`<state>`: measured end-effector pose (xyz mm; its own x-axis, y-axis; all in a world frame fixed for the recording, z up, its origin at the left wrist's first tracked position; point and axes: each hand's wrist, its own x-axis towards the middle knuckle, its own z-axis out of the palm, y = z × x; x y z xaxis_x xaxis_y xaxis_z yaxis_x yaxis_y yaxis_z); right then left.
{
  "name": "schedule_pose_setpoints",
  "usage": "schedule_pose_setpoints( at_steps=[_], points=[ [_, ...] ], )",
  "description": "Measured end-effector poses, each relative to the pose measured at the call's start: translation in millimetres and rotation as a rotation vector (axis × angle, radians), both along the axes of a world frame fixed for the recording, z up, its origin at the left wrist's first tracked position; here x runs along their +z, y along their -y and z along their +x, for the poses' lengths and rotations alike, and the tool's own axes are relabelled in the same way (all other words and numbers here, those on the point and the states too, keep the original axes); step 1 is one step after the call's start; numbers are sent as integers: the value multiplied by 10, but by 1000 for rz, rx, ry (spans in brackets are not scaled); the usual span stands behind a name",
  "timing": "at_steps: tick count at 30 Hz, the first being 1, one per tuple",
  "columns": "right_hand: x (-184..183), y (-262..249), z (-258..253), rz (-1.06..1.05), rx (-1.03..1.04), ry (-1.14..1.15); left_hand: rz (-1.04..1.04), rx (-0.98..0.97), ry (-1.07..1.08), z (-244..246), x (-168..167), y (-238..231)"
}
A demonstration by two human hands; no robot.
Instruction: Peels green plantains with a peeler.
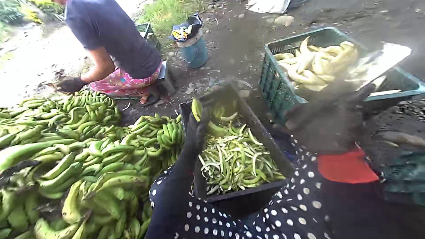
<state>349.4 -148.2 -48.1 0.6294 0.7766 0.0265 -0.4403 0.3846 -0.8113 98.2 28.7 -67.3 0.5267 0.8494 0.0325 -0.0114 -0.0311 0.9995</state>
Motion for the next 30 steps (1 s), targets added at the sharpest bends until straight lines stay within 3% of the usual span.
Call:
schedule_pose_setpoints(
  at_steps=[4,7,9,13,17,22,24,26,30],
  points=[
    [-190,-173,-255,-247,119,292,-172,-198,199,205,-137,24],
    [-513,-318,-474,-545,241,788,-136,-182,230,115,-218,38],
    [-527,-405,-645,-783,414,1069,-55,-160,203,-5,-272,43],
    [-509,-467,-861,-780,549,1294,-58,-34,147,-120,-229,72],
    [-484,-536,-953,-738,519,1322,-149,69,244,-96,-162,7],
    [-460,-758,-1087,-871,462,1231,112,29,121,-187,-330,113],
    [-501,-867,-1107,-921,361,1228,-36,34,123,-108,-305,221],
    [-535,-985,-1078,-978,283,1208,-214,42,-31,-32,-129,316],
    [-632,-1158,-744,-1034,207,1031,-389,-70,95,-71,-451,307]
  ],
)
